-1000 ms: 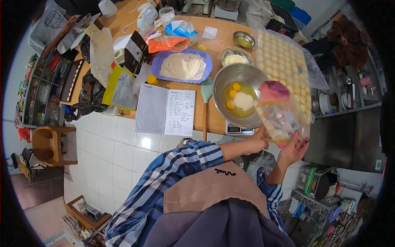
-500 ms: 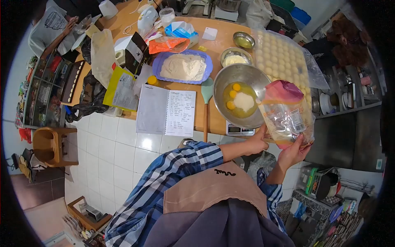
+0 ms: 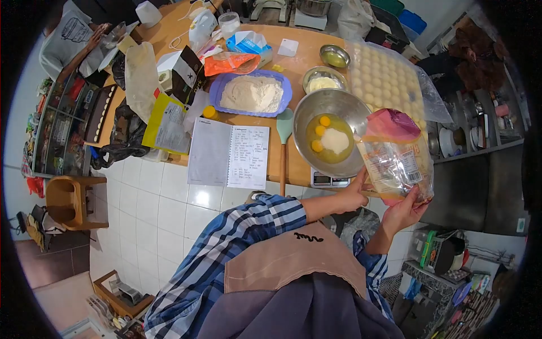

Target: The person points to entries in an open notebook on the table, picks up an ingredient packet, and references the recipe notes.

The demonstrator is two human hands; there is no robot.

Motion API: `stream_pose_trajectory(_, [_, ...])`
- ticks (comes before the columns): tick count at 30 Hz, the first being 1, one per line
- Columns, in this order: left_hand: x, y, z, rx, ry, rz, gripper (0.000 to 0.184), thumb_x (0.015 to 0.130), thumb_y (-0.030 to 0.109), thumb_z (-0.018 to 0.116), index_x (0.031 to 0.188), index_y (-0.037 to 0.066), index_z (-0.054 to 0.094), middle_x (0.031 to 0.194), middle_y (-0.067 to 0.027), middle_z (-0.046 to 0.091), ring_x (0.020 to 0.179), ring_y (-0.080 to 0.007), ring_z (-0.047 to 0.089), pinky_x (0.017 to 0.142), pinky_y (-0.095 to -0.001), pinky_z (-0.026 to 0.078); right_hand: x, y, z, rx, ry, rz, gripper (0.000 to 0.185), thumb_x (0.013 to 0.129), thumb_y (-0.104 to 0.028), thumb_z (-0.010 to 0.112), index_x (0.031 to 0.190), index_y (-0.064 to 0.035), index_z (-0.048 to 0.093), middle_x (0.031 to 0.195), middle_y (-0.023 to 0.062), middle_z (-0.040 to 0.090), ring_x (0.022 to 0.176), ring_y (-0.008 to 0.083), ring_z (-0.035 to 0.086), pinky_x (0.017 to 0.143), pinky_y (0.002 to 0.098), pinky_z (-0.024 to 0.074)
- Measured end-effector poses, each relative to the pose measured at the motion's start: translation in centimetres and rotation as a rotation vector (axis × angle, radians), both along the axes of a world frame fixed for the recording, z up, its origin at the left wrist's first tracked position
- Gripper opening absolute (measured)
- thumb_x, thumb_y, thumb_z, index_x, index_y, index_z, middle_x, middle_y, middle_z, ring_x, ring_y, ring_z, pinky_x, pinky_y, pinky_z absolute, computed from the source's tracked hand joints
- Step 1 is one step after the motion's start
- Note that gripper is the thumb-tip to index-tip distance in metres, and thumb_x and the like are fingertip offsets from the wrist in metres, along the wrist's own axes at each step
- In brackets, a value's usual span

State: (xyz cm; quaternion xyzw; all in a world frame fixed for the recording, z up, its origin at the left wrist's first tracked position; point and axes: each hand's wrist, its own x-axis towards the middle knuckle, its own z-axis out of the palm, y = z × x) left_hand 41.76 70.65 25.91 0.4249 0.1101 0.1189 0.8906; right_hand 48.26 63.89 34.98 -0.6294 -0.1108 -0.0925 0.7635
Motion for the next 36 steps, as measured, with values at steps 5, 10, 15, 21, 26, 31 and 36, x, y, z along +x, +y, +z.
stream_pose_trajectory(5, [-0.3, 0.3, 0.7, 0.003, 0.014, 0.005, 0.103, 0.054, -0.018, 0.041, 0.137, 0.016, -0.01, 0.141, -0.006, 0.011, 0.116, -0.0247, 0.035, 0.077, -0.0242, 0.04, -0.1, 0.0, 0.3, 0.03, -0.004, 0.033, 0.046, 0.083, -0.006, 0.054, 0.123, 0.0028, 0.034, 0.119, 0.0147, 0.045, 0.102, 0.0205, 0.049, 0.085, 0.0304, 0.0427])
stream_pose_trajectory(10, [-0.2, 0.3, 0.5, 0.012, 0.038, 0.006, 0.103, 0.054, -0.017, 0.042, 0.137, 0.015, -0.01, 0.141, -0.0059, 0.011, 0.116, -0.0244, 0.035, 0.082, -0.0248, 0.038, 0.4, -0.2, -0.4, 0.039, -0.009, 0.034, 0.046, 0.083, -0.006, 0.053, 0.123, 0.0024, 0.033, 0.118, 0.0146, 0.045, 0.102, 0.0205, 0.048, 0.085, 0.0305, 0.0427])
stream_pose_trajectory(15, [-0.3, 0.2, 0.5, 0.024, 0.009, -0.007, 0.103, 0.055, -0.015, 0.045, 0.137, 0.014, -0.01, 0.141, -0.0074, 0.012, 0.115, -0.0233, 0.035, 0.085, -0.0262, 0.037, 0.2, 0.0, -0.2, 0.094, 0.036, 0.035, 0.043, 0.083, -0.006, 0.053, 0.122, 0.001, 0.036, 0.117, 0.0139, 0.046, 0.1, 0.0198, 0.049, 0.084, 0.0312, 0.0423])
stream_pose_trajectory(21, [-1.0, 0.6, 4.4, 0.15, -0.146, 0.048, 0.1, 0.06, -0.006, 0.057, 0.136, 0.009, -0.005, 0.136, -0.0174, 0.021, 0.117, -0.0248, 0.036, 0.091, -0.0302, 0.035, 1.4, -0.7, -1.6, 0.361, 0.534, 0.253, 0.037, 0.088, -0.022, 0.046, 0.12, -0.0038, 0.04, 0.117, 0.0111, 0.048, 0.104, 0.022, 0.049, 0.089, 0.0351, 0.0406])
stream_pose_trajectory(26, [-1.5, 1.2, 7.0, 0.62, -0.124, 0.301, 0.096, 0.062, 0.007, 0.067, 0.134, 0.0, 0.003, 0.129, -0.0218, 0.032, 0.12, -0.0299, 0.033, 0.096, -0.0344, 0.031, 1.9, -0.1, -6.1, 0.734, 0.829, 0.913, 0.047, 0.089, -0.035, 0.04, 0.126, -0.0069, 0.035, 0.123, 0.0095, 0.045, 0.111, 0.0244, 0.045, 0.092, 0.0382, 0.039])
stream_pose_trajectory(31, [-4.4, 4.1, 9.5, 0.605, -0.048, 0.486, 0.086, 0.065, 0.013, 0.069, 0.131, -0.004, 0.018, 0.126, -0.0226, 0.035, 0.118, -0.0295, 0.037, 0.096, -0.0336, 0.03, -0.9, 4.7, -4.1, 0.526, 0.885, 0.725, 0.043, 0.089, -0.036, 0.04, 0.119, -0.006, 0.042, 0.117, 0.0092, 0.05, 0.105, 0.024, 0.05, 0.089, 0.0378, 0.0414])
stream_pose_trajectory(36, [-8.7, 8.4, 11.0, 0.575, -0.01, 0.757, 0.059, 0.071, 0.011, 0.064, 0.121, -0.004, 0.037, 0.112, -0.0174, 0.052, 0.106, -0.0242, 0.049, 0.089, -0.031, 0.038, -6.1, 8.9, -2.0, 0.433, 1.036, 0.883, 0.042, 0.088, -0.041, 0.042, 0.116, -0.0106, 0.045, 0.111, 0.0051, 0.054, 0.098, 0.0196, 0.054, 0.08, 0.0343, 0.0476])
